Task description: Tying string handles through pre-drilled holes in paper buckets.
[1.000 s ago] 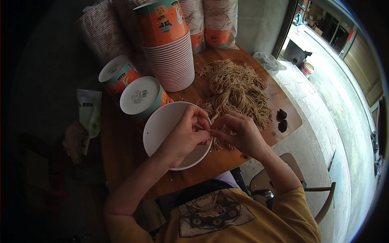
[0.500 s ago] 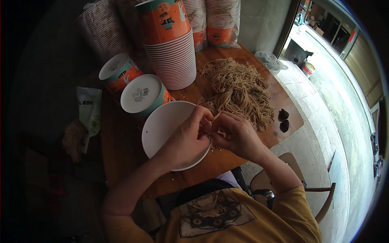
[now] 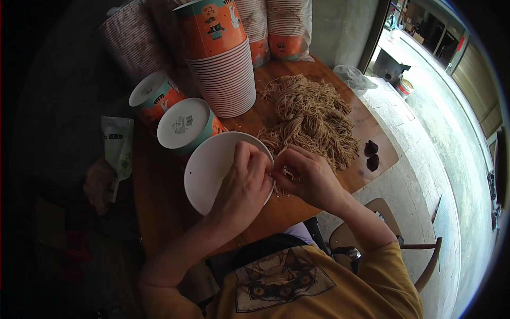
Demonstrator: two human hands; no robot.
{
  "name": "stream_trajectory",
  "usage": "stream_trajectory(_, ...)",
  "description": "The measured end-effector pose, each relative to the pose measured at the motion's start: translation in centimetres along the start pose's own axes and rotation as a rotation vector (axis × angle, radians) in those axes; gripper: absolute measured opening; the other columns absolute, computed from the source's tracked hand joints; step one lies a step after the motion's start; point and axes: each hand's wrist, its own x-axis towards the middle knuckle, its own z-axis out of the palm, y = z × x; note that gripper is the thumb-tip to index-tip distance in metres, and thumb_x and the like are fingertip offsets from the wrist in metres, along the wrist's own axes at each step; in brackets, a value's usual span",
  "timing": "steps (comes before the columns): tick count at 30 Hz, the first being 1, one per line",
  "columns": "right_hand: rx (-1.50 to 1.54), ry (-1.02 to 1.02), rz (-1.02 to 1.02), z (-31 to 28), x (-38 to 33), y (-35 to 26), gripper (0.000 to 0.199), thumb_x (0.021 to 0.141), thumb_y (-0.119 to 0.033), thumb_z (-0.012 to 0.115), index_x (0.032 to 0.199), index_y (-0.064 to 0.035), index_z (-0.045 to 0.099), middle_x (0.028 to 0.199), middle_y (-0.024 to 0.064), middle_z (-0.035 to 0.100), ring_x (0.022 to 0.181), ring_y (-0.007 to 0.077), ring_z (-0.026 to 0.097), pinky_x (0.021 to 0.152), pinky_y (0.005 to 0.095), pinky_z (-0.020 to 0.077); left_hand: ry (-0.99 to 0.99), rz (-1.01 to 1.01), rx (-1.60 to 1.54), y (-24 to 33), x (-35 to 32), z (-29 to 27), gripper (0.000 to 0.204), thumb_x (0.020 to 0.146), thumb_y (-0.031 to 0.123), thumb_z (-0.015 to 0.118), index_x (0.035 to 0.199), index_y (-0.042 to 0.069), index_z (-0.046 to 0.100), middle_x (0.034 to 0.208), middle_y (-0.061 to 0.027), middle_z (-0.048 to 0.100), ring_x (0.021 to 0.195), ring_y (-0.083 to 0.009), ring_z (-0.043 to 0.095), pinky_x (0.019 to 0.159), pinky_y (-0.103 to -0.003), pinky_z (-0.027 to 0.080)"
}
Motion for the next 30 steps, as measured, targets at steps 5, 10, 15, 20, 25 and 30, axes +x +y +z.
stream_trajectory(5,0.001,0.034,0.002,0.3,-0.4,0.0,0.016,0.079,-0.013,0.068,0.087,-0.0056,0.057,0.083,0.0083,0.057,0.069,0.0287,0.062,0.060,0.0368,0.0505,0.108,0.059,0.265,0.7,0.0,0.4,0.019,0.077,-0.004,0.060,0.091,0.002,0.048,0.087,-0.0124,0.051,0.080,-0.0324,0.056,0.069,-0.042,0.047)
stream_trajectory(10,0.010,0.058,0.001,0.4,-0.7,-0.4,0.015,0.079,-0.011,0.067,0.088,-0.0059,0.056,0.083,0.0076,0.057,0.069,0.0278,0.062,0.060,0.0367,0.0509,0.109,-0.100,0.022,-0.1,-0.3,0.9,0.016,0.080,-0.003,0.060,0.091,0.002,0.049,0.079,-0.0101,0.056,0.077,-0.0243,0.060,0.068,-0.036,0.049)
stream_trajectory(15,0.052,0.059,0.015,0.6,-0.9,-0.4,0.014,0.079,-0.008,0.067,0.088,-0.0048,0.057,0.082,0.0062,0.055,0.068,0.0216,0.060,0.058,0.0314,0.0495,0.045,-0.336,-0.273,-0.4,-0.5,0.6,0.013,0.083,-0.003,0.058,0.091,0.002,0.050,0.085,-0.0061,0.058,0.083,-0.0119,0.059,0.073,-0.028,0.049)
stream_trajectory(20,0.158,0.080,0.102,0.9,-1.2,-0.6,0.012,0.079,-0.005,0.067,0.087,-0.0035,0.058,0.081,0.0047,0.052,0.069,0.0134,0.057,0.058,0.0236,0.0462,0.079,-0.408,-0.640,-1.0,-0.5,0.9,0.010,0.083,0.000,0.060,0.090,0.003,0.053,0.084,-0.0030,0.058,0.080,-0.0102,0.057,0.073,-0.027,0.048)
stream_trajectory(25,0.384,0.108,0.222,1.6,-1.7,0.2,0.010,0.083,-0.006,0.065,0.089,-0.0025,0.056,0.083,0.0000,0.054,0.072,0.0052,0.054,0.061,0.0200,0.0438,0.037,-0.499,-0.842,-0.5,-0.2,0.6,0.012,0.083,0.000,0.059,0.093,0.004,0.053,0.089,-0.0011,0.057,0.081,-0.0080,0.054,0.078,-0.023,0.046)
stream_trajectory(30,0.695,0.058,0.361,1.9,-1.9,0.9,0.010,0.088,-0.007,0.062,0.093,-0.0031,0.055,0.082,-0.0027,0.055,0.071,0.0024,0.052,0.062,0.0185,0.0430,0.025,-0.581,-1.001,-0.5,0.0,0.2,0.014,0.085,-0.001,0.058,0.096,0.004,0.052,0.093,-0.0018,0.057,0.086,-0.0076,0.054,0.082,-0.023,0.044)
